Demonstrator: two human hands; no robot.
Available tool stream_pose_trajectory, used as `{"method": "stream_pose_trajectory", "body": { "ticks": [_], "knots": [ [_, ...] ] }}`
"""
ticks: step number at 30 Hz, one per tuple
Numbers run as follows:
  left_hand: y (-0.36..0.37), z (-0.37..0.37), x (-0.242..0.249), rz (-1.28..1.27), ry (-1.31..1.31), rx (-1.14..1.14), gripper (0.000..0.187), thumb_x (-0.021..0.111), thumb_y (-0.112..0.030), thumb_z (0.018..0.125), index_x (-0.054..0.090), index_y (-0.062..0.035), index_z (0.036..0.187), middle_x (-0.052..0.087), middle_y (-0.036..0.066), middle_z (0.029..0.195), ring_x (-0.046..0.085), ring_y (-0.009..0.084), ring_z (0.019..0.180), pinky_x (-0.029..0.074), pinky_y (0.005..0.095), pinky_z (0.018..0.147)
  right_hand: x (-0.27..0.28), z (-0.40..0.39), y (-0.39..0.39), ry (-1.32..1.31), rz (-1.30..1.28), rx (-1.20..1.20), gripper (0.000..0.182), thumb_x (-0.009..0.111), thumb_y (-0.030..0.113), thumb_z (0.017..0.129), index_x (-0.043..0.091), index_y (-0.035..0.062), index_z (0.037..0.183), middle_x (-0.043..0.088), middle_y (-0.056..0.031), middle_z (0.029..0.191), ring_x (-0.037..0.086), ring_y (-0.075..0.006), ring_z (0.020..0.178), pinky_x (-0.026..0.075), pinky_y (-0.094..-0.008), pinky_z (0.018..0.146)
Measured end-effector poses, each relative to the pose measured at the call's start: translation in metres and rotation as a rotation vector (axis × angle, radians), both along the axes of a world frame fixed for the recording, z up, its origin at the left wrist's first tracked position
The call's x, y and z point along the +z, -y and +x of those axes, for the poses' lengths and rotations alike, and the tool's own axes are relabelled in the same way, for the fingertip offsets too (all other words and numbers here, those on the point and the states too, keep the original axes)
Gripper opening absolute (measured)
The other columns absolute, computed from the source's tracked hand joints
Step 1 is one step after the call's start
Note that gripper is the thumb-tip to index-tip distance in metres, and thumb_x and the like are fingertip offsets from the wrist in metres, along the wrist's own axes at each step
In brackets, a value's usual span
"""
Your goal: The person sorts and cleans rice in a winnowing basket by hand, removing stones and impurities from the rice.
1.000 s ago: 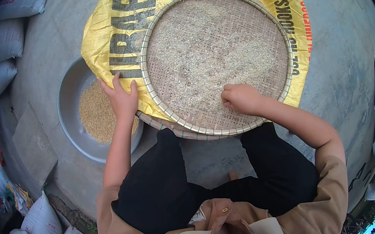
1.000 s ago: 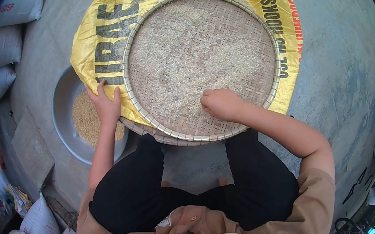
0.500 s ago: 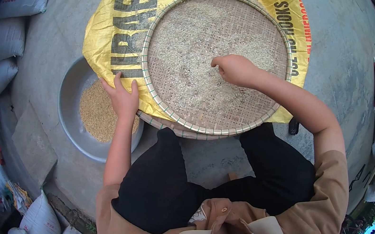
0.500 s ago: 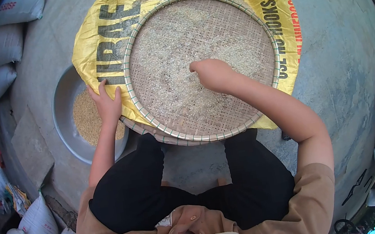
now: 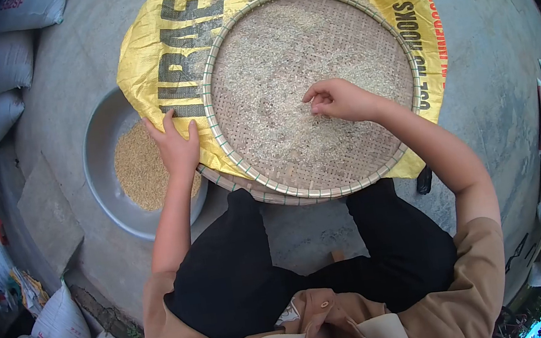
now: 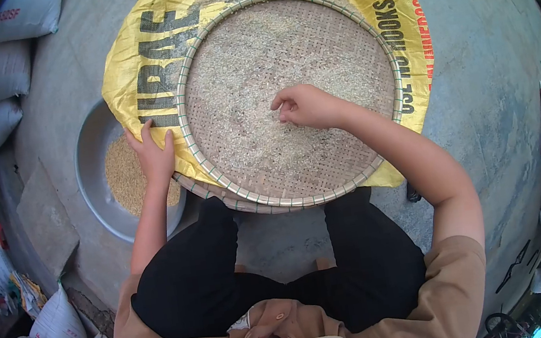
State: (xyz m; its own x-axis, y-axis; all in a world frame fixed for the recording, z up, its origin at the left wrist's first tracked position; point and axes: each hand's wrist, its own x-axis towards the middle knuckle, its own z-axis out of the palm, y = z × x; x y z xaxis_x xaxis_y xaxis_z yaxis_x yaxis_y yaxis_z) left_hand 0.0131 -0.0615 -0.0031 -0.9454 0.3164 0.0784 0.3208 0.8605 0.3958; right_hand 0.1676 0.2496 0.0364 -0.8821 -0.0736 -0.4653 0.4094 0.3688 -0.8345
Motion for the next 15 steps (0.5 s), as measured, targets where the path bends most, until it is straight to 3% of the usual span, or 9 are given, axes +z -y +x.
{"method": "stream_pose_trajectory", "body": {
  "ticks": [7, 9, 11, 13, 15],
  "knots": [
    [0.001, 0.000, -0.002, 0.003, -0.002, 0.000, 0.053, 0.063, -0.030, 0.080, 0.045, -0.0101, 0.126, 0.009, 0.031, 0.143, 0.029, 0.0484, 0.127, 0.039, 0.0454, 0.097, -0.009, 0.043, -0.027, 0.049, -0.033, -0.288, 0.019, 0.063, 0.006, 0.080, 0.063, -0.0003, 0.098, 0.064, -0.0044, 0.079, 0.059, -0.0111, 0.071, 0.049, -0.0241, 0.065],
    [-0.001, 0.001, 0.005, 0.007, 0.050, 0.023, 0.053, 0.063, -0.030, 0.080, 0.045, -0.0103, 0.126, 0.010, 0.031, 0.143, 0.030, 0.0482, 0.127, 0.039, 0.0453, 0.097, -0.010, 0.032, -0.023, 0.026, 0.108, -0.322, 0.016, 0.065, 0.008, 0.079, 0.065, -0.0006, 0.092, 0.064, -0.0047, 0.079, 0.059, -0.0111, 0.072, 0.049, -0.0243, 0.067],
    [-0.004, 0.004, 0.006, 0.010, 0.104, 0.056, 0.053, 0.063, -0.030, 0.080, 0.045, -0.0105, 0.126, 0.010, 0.031, 0.143, 0.031, 0.0481, 0.127, 0.039, 0.0451, 0.097, 0.005, 0.002, 0.002, -0.016, 0.164, -0.219, 0.014, 0.066, 0.009, 0.078, 0.066, -0.0013, 0.088, 0.065, -0.0058, 0.080, 0.061, -0.0121, 0.075, 0.050, -0.0262, 0.069],
    [0.000, 0.002, 0.000, -0.011, -0.006, 0.018, 0.053, 0.063, -0.029, 0.079, 0.046, -0.0106, 0.125, 0.011, 0.031, 0.143, 0.032, 0.0472, 0.127, 0.039, 0.0446, 0.098, 0.024, -0.036, 0.037, -0.099, 0.125, -0.035, 0.019, 0.066, 0.010, 0.078, 0.066, -0.0002, 0.094, 0.067, -0.0087, 0.085, 0.063, -0.0151, 0.079, 0.051, -0.0290, 0.073],
    [0.001, 0.002, -0.001, -0.025, -0.010, 0.029, 0.053, 0.064, -0.030, 0.079, 0.047, -0.0105, 0.125, 0.011, 0.031, 0.143, 0.032, 0.0468, 0.126, 0.039, 0.0444, 0.098, 0.047, -0.064, 0.072, -0.130, -0.441, 0.090, 0.031, 0.068, 0.014, 0.079, 0.063, 0.0024, 0.108, 0.063, -0.0150, 0.105, 0.061, -0.0213, 0.098, 0.050, -0.0315, 0.084]
  ]
}}
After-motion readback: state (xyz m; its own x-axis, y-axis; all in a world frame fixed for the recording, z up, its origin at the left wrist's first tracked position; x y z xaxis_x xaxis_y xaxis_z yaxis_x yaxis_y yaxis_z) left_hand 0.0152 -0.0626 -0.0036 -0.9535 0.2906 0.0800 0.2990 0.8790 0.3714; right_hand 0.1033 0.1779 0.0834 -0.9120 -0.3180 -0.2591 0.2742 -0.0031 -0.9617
